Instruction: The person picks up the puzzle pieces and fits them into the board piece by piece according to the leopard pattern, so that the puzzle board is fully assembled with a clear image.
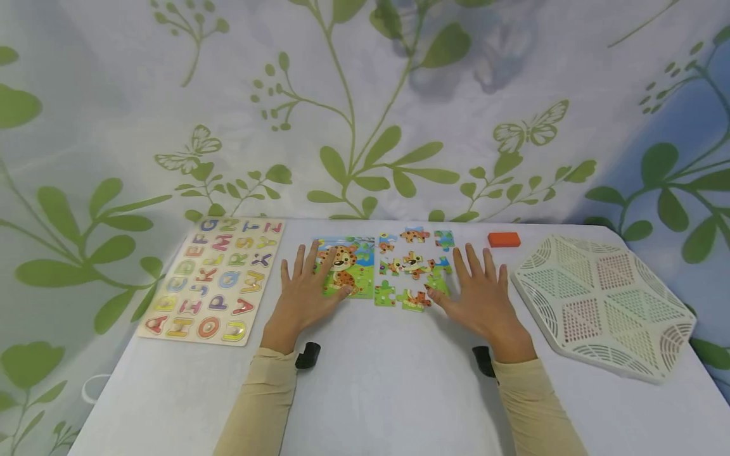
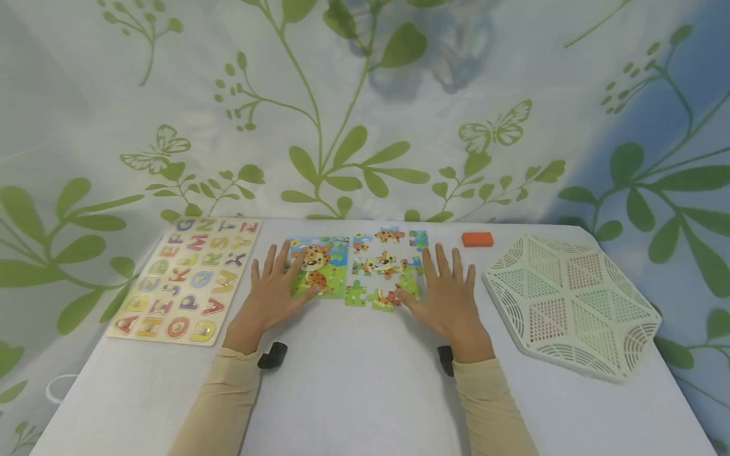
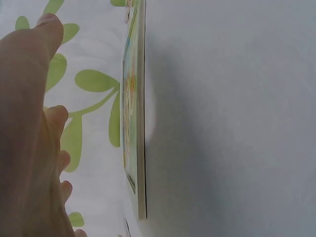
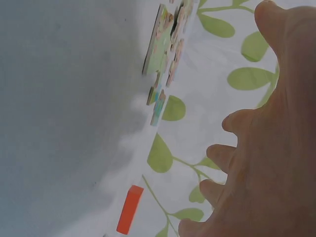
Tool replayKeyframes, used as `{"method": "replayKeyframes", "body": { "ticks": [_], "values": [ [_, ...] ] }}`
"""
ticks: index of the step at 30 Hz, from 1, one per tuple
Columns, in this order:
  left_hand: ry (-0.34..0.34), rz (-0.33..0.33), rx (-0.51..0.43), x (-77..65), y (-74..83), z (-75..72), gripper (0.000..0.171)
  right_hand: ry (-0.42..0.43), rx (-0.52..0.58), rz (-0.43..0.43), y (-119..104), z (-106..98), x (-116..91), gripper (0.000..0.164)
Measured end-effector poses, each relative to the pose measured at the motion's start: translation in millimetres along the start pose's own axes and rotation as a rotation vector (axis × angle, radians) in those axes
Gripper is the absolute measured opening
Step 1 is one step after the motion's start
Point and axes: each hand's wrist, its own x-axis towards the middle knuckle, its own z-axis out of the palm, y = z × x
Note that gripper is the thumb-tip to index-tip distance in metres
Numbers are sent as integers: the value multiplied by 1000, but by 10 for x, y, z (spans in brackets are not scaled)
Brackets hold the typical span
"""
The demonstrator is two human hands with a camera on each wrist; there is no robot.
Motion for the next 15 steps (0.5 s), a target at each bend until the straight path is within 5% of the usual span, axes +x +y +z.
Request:
{"method": "replayKeyframes", "body": {
  "ticks": [7,15],
  "values": [
    [-25,-10,-109,54,-41,80,91,7,105,-45,52,45,36,96],
    [-44,-18,-224,76,-248,220,108,64,334,-48,-40,39,107,69]
  ]
}}
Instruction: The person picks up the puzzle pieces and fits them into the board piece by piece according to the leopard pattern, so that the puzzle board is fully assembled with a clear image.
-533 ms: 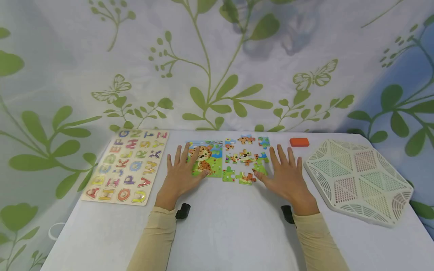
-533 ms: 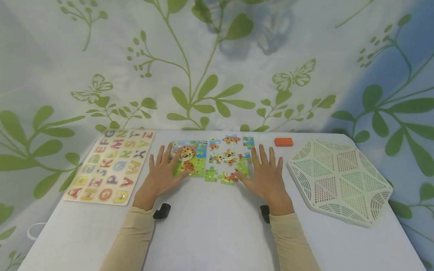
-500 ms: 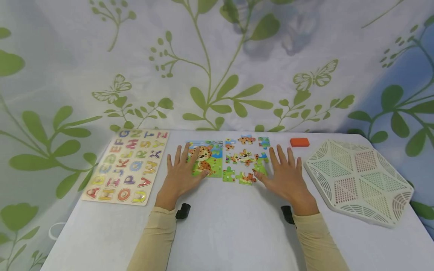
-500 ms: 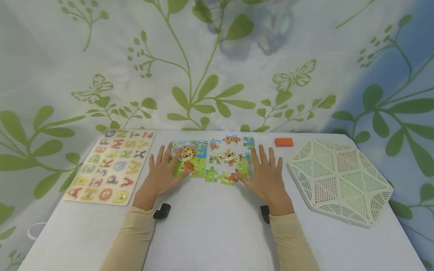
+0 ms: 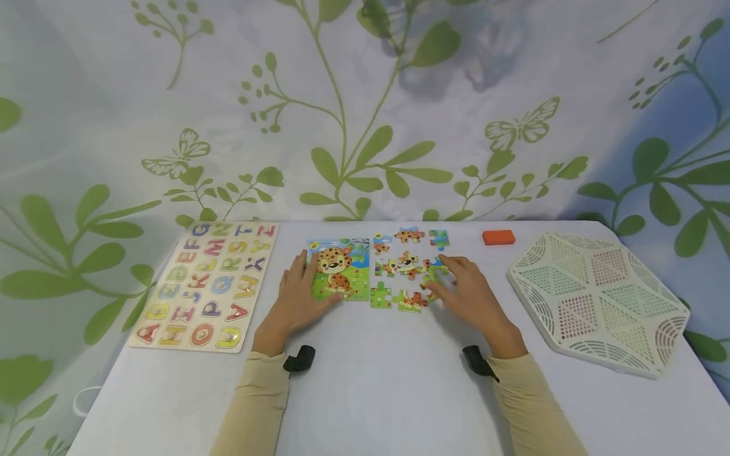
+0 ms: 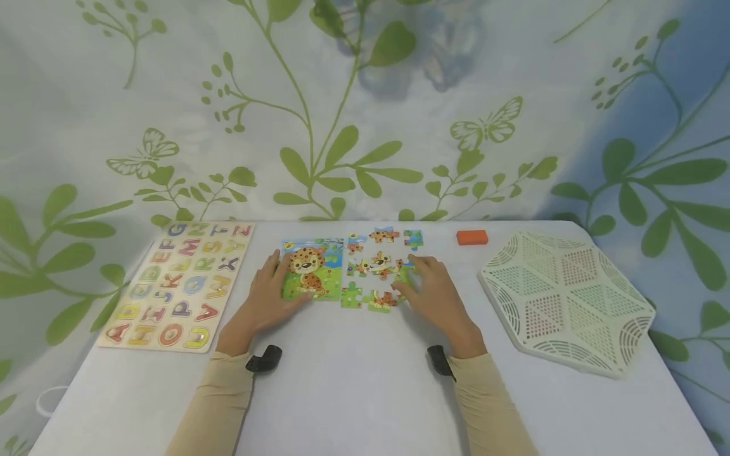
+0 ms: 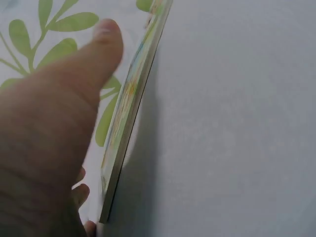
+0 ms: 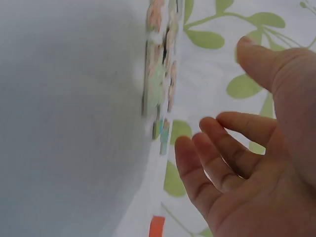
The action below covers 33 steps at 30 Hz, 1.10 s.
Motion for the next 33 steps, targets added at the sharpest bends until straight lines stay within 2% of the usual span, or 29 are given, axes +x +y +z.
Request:
{"method": "replayKeyframes", "body": {
  "ticks": [3,7,14,20,24,27,30,33],
  "values": [
    [17,1,-9,-31,-64,-5,109,-47,69,16,-74,55,92,62],
    [35,25,-30,-56,-64,-4,109,-77,135,43,-148,133,307,54],
    [44,30,-1,-55,-42,31,108,-150,93,89,-232,283,817,54],
    [54,27,22,-35,-53,38,107,-208,38,141,-325,388,1134,61],
    [48,19,17,-38,-56,47,107,-250,-42,162,-379,447,1248,59],
    [41,19,25,-22,-60,56,106,-251,-73,162,-407,465,1293,56],
    [49,15,37,3,-72,51,105,-240,-36,172,-423,466,1318,50],
    [59,0,40,28,-87,35,105,-230,46,185,-424,461,1330,41]
  ]
}}
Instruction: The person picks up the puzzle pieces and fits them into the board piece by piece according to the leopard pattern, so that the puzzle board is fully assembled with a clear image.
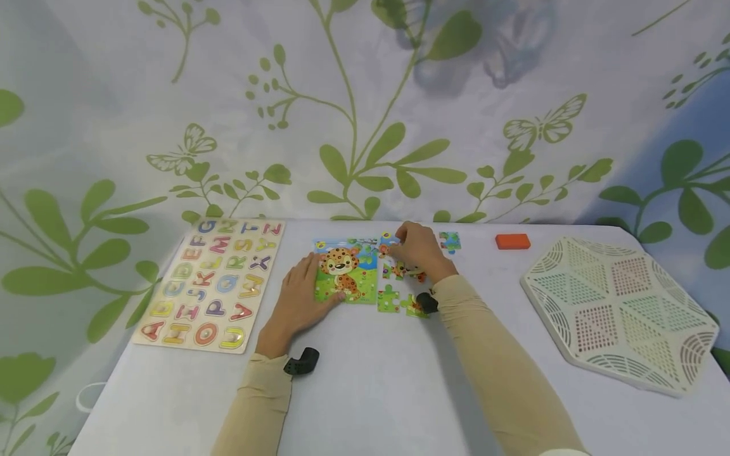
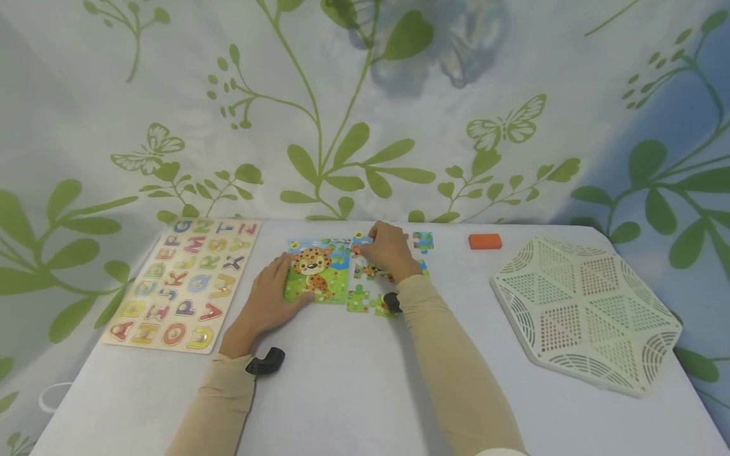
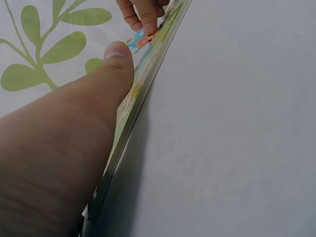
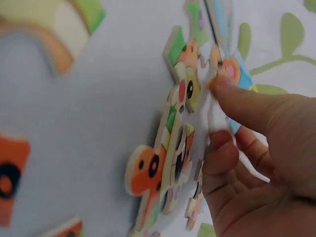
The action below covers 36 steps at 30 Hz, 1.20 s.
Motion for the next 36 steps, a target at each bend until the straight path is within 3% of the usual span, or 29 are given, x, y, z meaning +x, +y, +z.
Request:
{"method": "replayKeyframes", "body": {
  "ticks": [4,8,12,16,21,36],
  "values": [
    [9,-14,-4,10,-6,-10,104,1,146,-8,5,-4,-1,31],
    [25,-19,10,17,-18,-19,102,-9,277,-25,-98,6,3,33],
    [35,-26,25,33,-38,-25,101,-60,320,-41,-276,106,26,37],
    [35,-27,22,33,-36,-21,101,-99,274,-59,-465,334,62,35],
    [38,-16,15,40,-14,3,101,-46,187,-89,-660,587,111,28],
    [29,-4,50,50,-31,4,98,87,48,-59,-987,860,275,24]
  ]
}}
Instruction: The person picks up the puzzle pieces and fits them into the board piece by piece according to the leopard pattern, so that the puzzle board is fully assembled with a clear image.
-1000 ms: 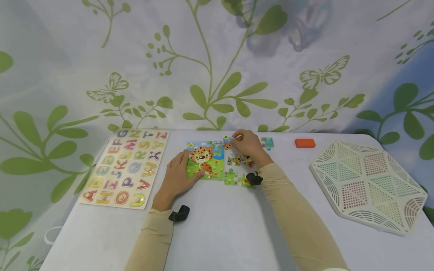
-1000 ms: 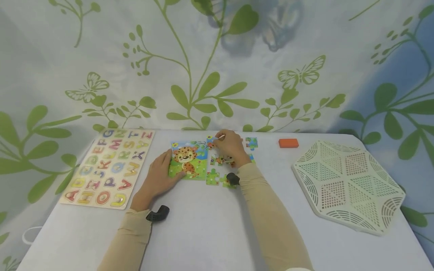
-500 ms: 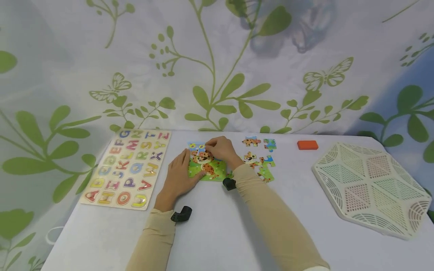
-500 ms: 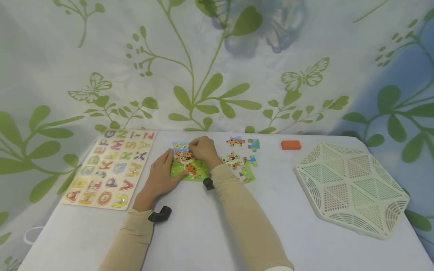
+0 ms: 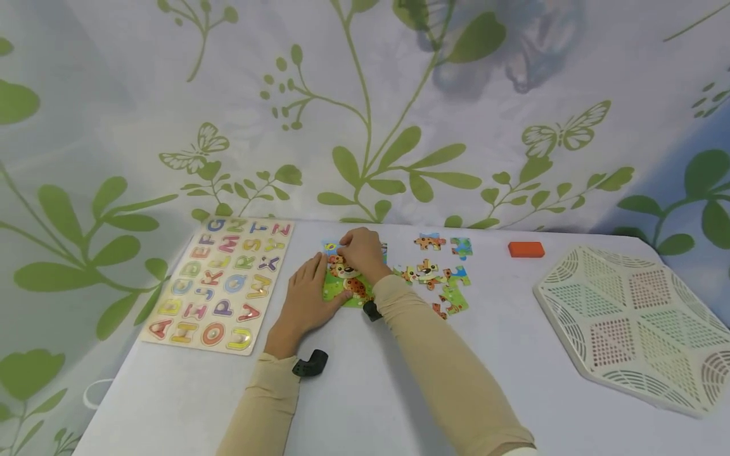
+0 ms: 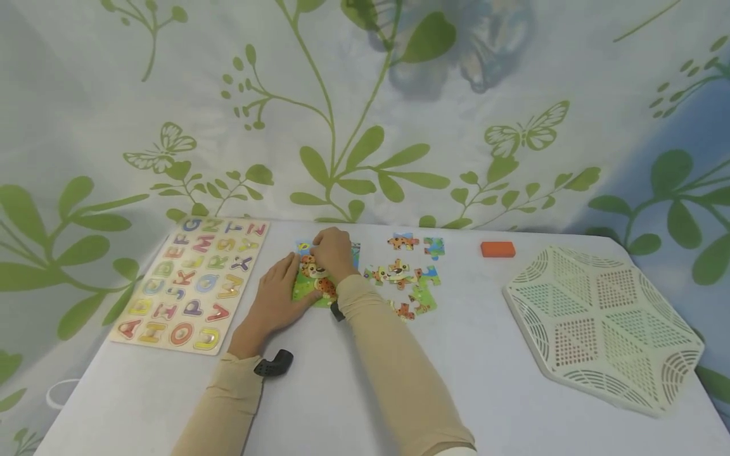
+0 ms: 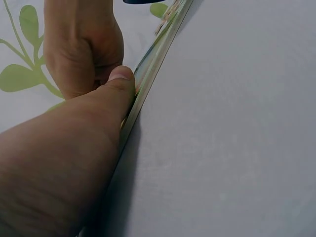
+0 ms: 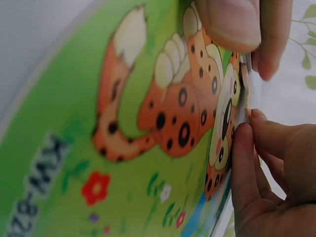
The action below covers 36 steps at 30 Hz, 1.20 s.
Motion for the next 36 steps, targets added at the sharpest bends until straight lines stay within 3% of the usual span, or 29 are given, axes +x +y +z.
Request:
{"method": "replayKeyframes", "body": {
  "ticks": [9,15,24,29,36],
  "values": [
    [-14,4,14,-9,14,-5,90,11,-7,-6,-31,20,-18,19],
    [-6,-12,41,-7,4,-10,89,-37,79,-69,81,-119,-32,24],
    [-5,-9,39,6,10,15,88,-33,151,-71,743,-762,-97,33],
    [-7,-23,34,15,19,11,85,-3,102,-7,1118,-1143,-169,40],
    [-24,-34,27,19,26,12,83,0,12,47,1399,-1361,-200,53]
  ]
}}
